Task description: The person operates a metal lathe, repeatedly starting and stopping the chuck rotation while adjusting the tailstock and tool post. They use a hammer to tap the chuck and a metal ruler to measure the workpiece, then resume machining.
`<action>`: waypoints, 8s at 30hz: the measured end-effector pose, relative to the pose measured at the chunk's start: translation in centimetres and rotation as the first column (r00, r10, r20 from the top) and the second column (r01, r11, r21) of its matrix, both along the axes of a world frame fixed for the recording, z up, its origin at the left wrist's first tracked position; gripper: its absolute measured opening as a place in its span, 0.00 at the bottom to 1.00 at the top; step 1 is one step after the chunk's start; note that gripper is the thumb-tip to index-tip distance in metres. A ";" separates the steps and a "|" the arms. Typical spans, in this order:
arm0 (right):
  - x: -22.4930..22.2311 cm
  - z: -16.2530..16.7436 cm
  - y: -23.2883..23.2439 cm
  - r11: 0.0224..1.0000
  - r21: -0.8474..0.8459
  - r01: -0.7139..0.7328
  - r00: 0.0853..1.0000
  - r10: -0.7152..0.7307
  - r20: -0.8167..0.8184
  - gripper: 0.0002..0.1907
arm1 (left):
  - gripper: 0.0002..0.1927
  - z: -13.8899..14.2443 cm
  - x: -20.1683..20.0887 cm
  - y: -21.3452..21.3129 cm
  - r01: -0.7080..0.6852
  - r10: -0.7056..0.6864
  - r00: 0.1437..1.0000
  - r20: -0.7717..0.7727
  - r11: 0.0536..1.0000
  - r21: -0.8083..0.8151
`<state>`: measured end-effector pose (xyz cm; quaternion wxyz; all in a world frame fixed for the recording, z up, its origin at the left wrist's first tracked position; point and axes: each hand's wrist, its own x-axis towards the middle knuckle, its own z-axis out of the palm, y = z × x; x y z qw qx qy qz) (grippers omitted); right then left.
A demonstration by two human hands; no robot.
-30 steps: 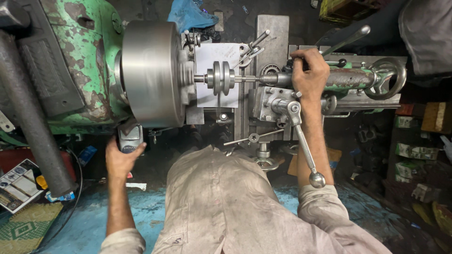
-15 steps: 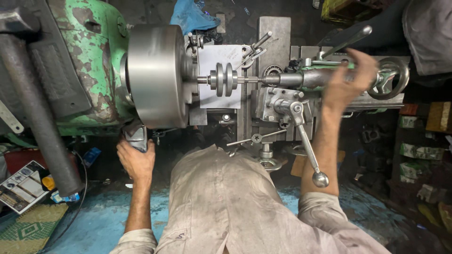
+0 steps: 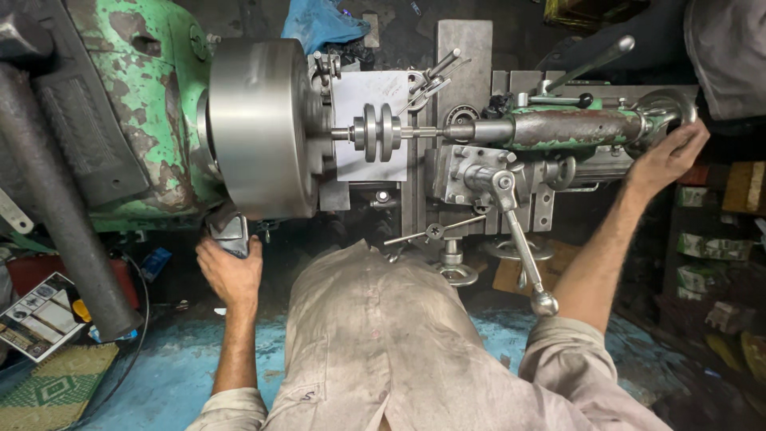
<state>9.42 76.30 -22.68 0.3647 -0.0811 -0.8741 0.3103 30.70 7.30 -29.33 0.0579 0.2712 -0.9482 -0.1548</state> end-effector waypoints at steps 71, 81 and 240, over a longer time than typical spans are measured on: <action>11.8 -2.8 -5.9 0.907 0.280 0.314 0.354 -0.385 0.852 0.22 | 0.46 0.1 -0.5 0.1 -0.002 -0.002 0.999 0.052 0.998 0.066; 1.2 4.3 -11.2 0.950 0.133 -0.282 0.954 0.263 0.142 0.11 | 0.13 10.9 -5.1 1.1 0.338 -0.299 0.930 -0.214 0.925 0.174; -3.5 1.1 -14.0 0.965 0.014 -0.261 0.965 0.261 0.010 0.14 | 0.15 -3.1 -7.9 5.1 0.332 -0.255 0.618 -0.743 0.942 -0.047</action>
